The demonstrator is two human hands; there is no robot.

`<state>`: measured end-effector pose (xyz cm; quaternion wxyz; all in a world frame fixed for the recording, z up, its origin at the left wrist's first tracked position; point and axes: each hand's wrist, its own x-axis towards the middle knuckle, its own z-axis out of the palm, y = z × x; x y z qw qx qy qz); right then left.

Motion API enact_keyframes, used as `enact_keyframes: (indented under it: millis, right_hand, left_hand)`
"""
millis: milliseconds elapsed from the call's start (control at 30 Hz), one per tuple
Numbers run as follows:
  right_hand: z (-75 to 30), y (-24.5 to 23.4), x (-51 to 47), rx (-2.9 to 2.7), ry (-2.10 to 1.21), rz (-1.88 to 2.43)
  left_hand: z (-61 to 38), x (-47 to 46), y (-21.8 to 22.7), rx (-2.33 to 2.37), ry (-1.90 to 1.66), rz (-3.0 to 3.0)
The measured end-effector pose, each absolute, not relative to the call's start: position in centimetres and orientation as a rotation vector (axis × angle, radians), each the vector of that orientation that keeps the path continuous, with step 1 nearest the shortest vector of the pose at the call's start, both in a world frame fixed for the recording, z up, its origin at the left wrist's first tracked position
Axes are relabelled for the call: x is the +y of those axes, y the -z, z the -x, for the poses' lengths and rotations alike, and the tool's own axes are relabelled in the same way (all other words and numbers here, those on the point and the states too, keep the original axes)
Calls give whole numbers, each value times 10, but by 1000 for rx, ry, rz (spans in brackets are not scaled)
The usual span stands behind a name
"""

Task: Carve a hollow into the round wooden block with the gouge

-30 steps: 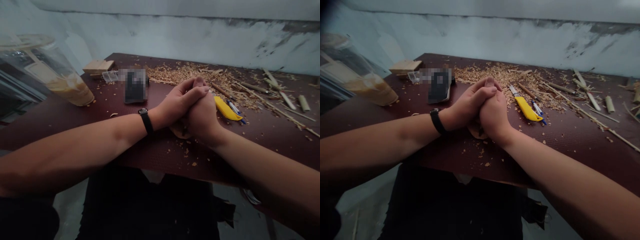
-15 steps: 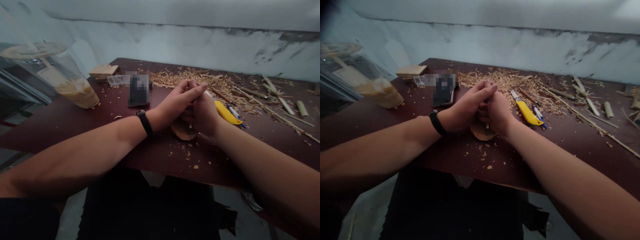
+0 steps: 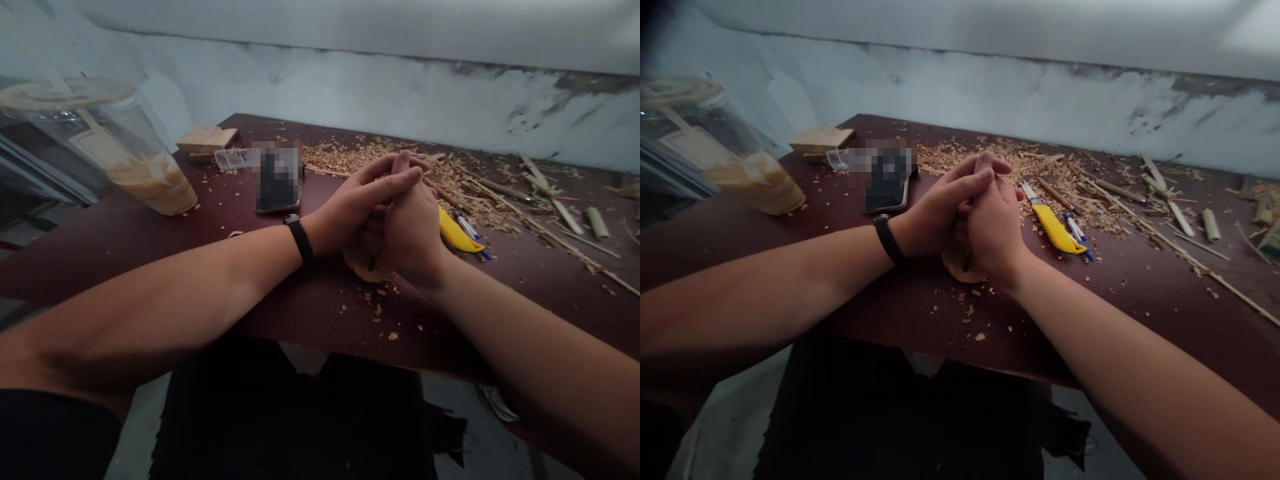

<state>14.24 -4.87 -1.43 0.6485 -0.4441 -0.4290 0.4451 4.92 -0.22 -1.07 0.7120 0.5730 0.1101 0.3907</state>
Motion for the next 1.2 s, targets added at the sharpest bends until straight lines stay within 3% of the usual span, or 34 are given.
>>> enact_keyframes:
  millis: [367, 667, 1200]
  right_hand:
    - [-139, 8, -65, -1086, -788, 961]
    - [-142, 13, -56, -969, -1232, 1044]
    - [-142, 4, -62, -821, -1218, 990]
  left_hand:
    - [-45, -2, 19, 180, -1084, -1530]
    - [-40, 0, 22, 332, -1132, -1516]
    - [-53, -7, 19, 398, -1074, -1405]
